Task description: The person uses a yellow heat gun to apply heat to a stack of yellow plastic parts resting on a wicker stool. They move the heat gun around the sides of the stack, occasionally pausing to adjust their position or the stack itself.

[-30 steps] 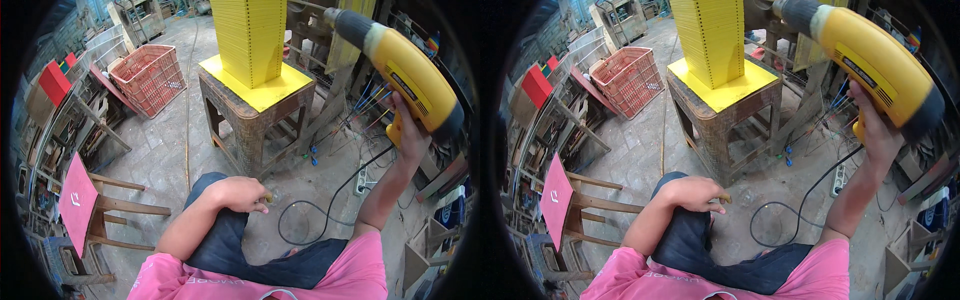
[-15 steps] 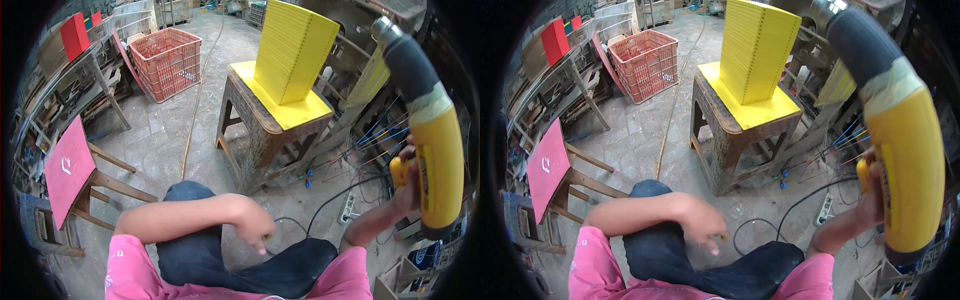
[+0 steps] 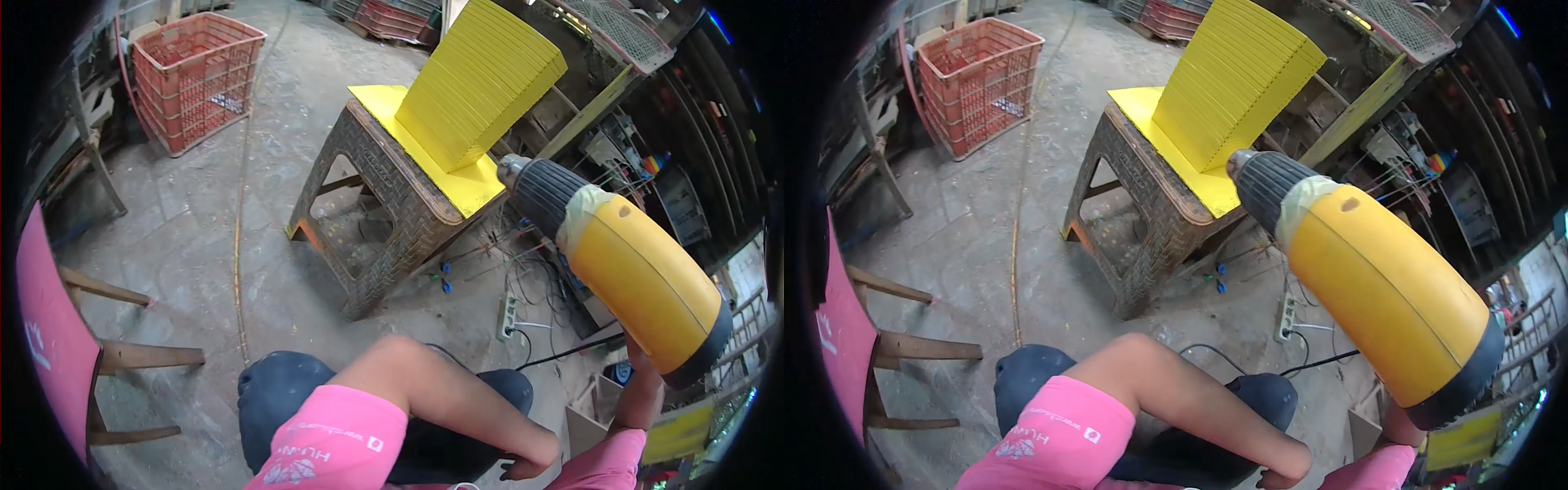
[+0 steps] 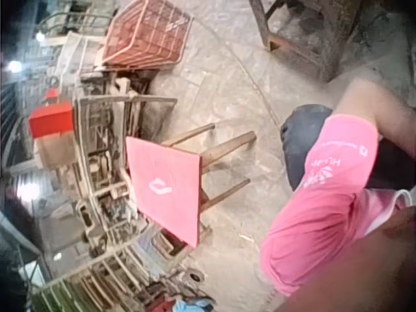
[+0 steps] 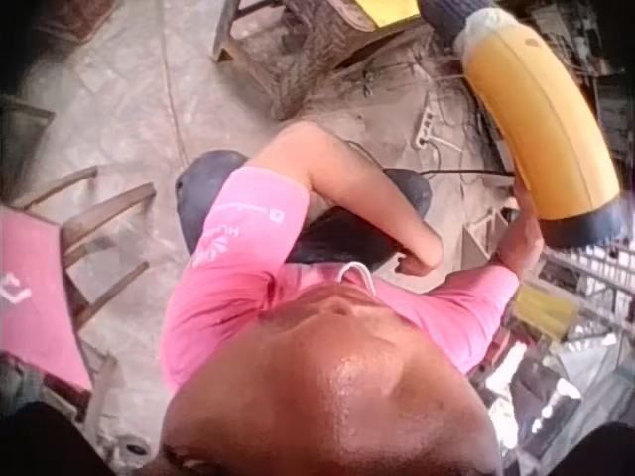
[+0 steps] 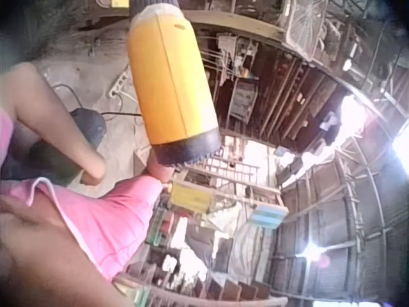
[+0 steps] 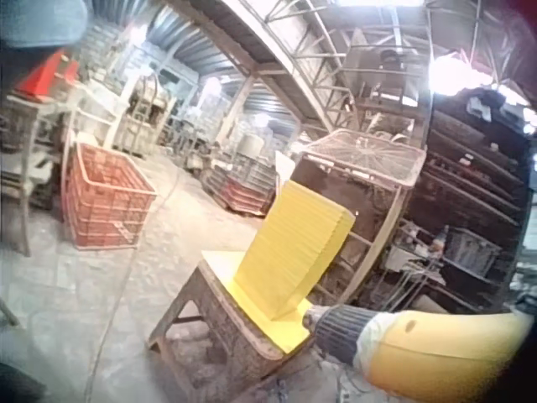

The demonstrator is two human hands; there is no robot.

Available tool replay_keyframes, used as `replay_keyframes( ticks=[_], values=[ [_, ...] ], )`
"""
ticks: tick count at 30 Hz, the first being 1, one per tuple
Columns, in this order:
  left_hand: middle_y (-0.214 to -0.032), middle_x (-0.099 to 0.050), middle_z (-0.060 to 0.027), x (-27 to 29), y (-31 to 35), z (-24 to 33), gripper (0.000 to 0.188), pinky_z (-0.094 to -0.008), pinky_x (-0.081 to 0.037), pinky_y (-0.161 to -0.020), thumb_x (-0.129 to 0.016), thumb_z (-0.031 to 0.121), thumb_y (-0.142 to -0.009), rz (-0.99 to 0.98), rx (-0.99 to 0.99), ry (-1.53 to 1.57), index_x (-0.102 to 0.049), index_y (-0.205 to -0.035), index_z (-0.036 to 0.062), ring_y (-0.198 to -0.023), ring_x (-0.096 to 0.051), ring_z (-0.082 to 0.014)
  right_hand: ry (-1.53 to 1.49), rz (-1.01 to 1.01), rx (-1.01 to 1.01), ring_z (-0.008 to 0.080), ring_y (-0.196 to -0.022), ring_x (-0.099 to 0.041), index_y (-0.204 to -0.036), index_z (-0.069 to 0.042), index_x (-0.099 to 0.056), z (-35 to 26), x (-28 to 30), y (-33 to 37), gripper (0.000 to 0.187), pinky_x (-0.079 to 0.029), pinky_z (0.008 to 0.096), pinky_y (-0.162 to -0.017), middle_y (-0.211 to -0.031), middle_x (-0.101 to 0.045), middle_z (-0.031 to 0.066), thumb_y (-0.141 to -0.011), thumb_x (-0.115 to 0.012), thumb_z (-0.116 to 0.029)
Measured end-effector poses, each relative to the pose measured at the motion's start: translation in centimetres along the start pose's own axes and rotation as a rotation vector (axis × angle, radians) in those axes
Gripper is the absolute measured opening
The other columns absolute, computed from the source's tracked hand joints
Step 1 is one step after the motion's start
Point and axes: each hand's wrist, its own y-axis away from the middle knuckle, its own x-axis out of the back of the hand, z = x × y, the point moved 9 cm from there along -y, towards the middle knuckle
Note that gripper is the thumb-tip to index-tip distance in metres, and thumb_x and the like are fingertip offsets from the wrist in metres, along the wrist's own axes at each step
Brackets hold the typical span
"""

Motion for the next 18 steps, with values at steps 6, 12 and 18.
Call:
replay_keyframes(
  ticks=[6,12,18],
  values=[
    [-0.126,-0.056,-0.0093,0.5,0.4,4.0,0.050,-0.0429,-0.043,-0.092,-0.062,0.041,-0.077,-0.037,0.007,-0.237,-0.059,-0.118,0.0123,-0.111,-0.053,-0.0253,0.358,-0.261,0.044,0.0252,-0.106,-0.057,-0.119,-0.003,-0.056,-8.8,-2.4,-4.8,0.043,-0.043,0.0361,-0.093,-0.114,-0.061,0.0122,-0.080,-0.072,-0.009],
    [-0.130,-0.053,-0.0094,0.8,0.5,8.7,0.053,-0.0432,-0.041,-0.095,-0.059,0.044,-0.080,-0.036,-0.017,-0.425,-0.057,-0.122,0.0117,-0.115,-0.051,-0.0258,0.340,-0.267,0.118,0.0248,-0.101,-0.062,-0.113,-0.003,-0.062,-18.2,-7.8,-11.7,0.040,-0.047,0.0345,-0.090,-0.109,-0.065,0.0101,-0.077,-0.076,-0.007],
    [-0.133,-0.050,-0.0095,0.4,0.6,6.9,0.056,-0.0435,-0.038,-0.098,-0.056,0.047,-0.082,-0.048,0.011,-0.413,-0.054,-0.125,0.0110,-0.118,-0.048,-0.0262,0.043,-0.310,0.015,0.0111,-0.075,-0.062,-0.109,0.000,-0.061,-19.9,-12.2,-17.4,0.031,-0.050,0.0255,-0.068,-0.093,-0.067,0.0076,-0.081,-0.073,-0.007]
  ],
)
